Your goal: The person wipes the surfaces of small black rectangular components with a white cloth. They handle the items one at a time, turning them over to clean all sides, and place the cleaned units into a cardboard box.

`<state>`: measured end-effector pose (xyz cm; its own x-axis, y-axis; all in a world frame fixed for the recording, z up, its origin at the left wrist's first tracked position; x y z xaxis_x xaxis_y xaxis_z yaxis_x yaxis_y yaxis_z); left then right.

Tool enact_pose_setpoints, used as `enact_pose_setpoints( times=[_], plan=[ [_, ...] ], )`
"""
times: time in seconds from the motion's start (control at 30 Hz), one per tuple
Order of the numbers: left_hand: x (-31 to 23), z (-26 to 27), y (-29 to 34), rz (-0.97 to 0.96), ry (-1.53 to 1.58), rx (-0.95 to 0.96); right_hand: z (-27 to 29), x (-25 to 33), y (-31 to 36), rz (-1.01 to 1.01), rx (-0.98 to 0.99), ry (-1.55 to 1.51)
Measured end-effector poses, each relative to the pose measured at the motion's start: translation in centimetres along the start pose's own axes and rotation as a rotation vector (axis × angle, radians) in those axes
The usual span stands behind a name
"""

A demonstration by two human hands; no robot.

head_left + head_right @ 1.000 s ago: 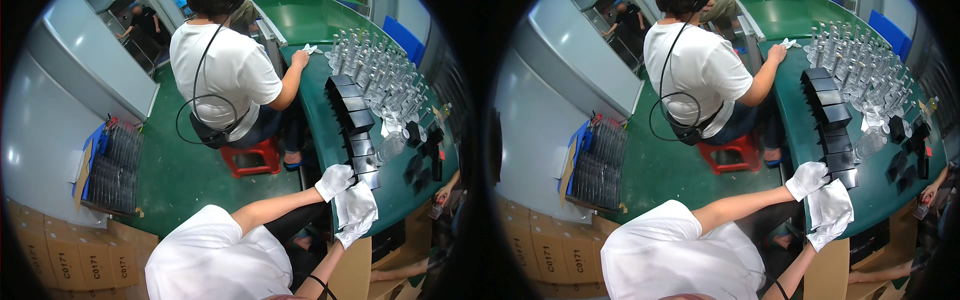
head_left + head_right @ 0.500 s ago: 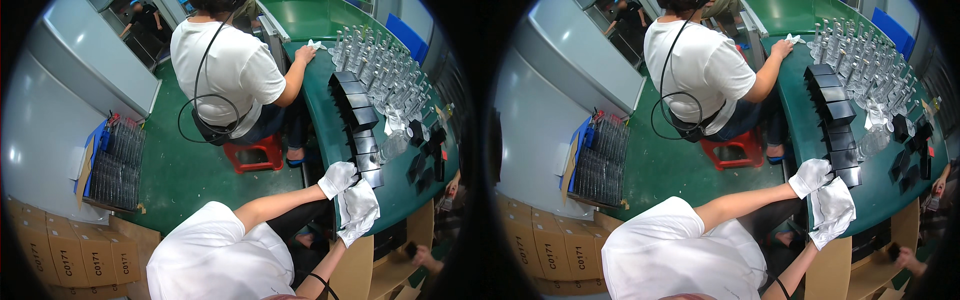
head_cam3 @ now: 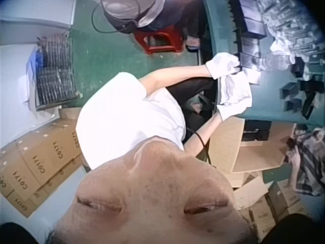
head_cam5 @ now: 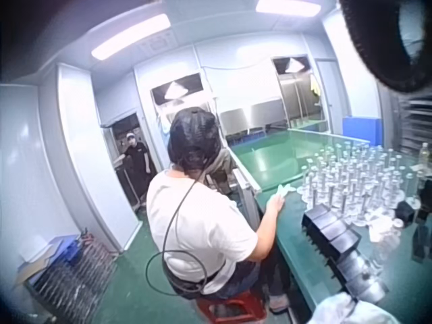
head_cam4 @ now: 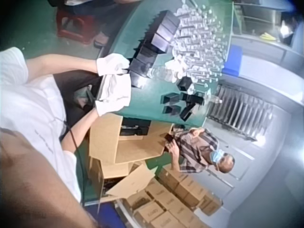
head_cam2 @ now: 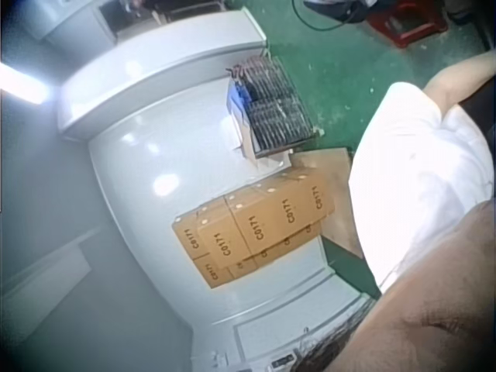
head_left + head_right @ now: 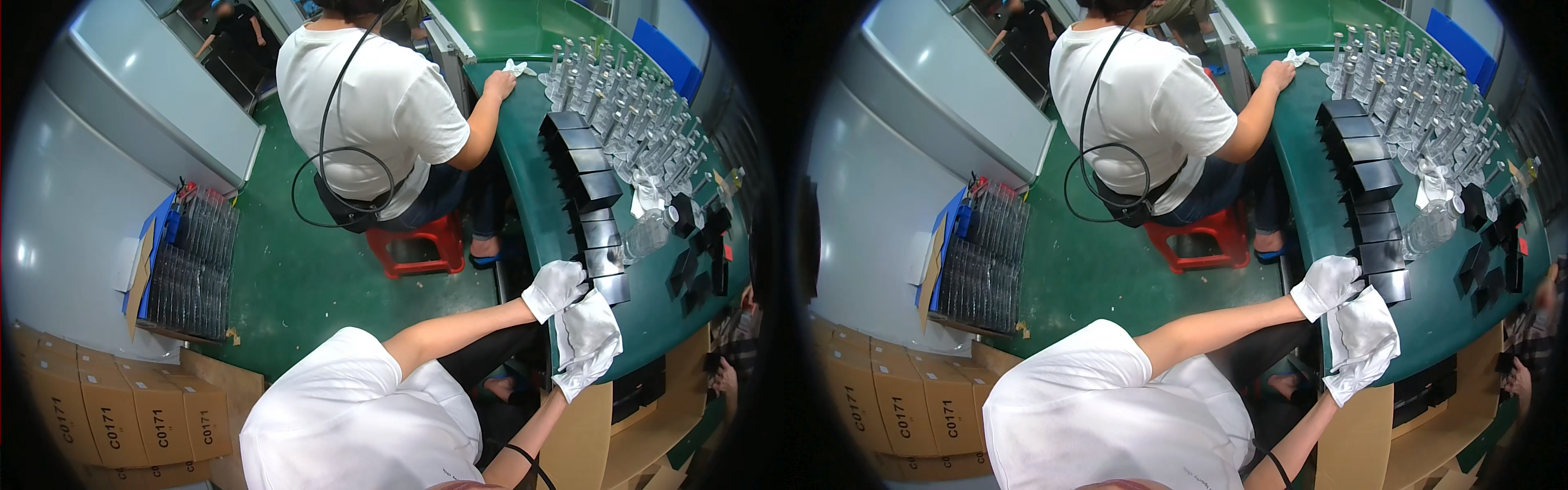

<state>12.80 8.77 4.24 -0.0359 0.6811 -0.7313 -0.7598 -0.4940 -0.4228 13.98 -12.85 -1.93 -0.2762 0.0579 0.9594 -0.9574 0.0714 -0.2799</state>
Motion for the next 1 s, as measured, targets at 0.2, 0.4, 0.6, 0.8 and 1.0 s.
enact_pose_setpoints(
  times=[0.2, 0.4, 0.6, 0.8, 1.0],
  plan=[
    [0.2, 0.2, 0.1, -0.002, -0.017, -0.009, 0.0, -0.6, 0.3, 0.114, 0.075, 0.077],
    [0.2, -0.7, -0.2, 0.008, -0.001, 0.017, 0.9, -0.2, 0.4, 0.283, 0.136, 0.253],
    [0.5, -0.2, 0.0, 0.023, -0.010, 0.005, 0.3, -0.2, 0.6, 0.222, 0.130, 0.204],
    [0.4, -0.2, 0.0, 0.028, 0.001, 0.007, 0.5, -0.7, 0.5, 0.247, 0.158, 0.240],
    [0.1, -0.2, 0.0, 0.003, -0.011, -0.002, 0.1, 0.7, 0.5, 0.289, 0.058, 0.150]
  ],
)
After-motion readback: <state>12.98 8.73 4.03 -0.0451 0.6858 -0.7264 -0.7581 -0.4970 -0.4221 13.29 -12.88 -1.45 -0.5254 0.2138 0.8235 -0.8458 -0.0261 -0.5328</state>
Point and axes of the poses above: each hand's wrist, its own y-axis away from the middle knuckle, its own z-axis out of the back of the hand, x = y × z, the point moved 7 cm from there along -y, towards the middle knuckle, and after that the axes turned 15 degrees about z, right-handed, at the moved point
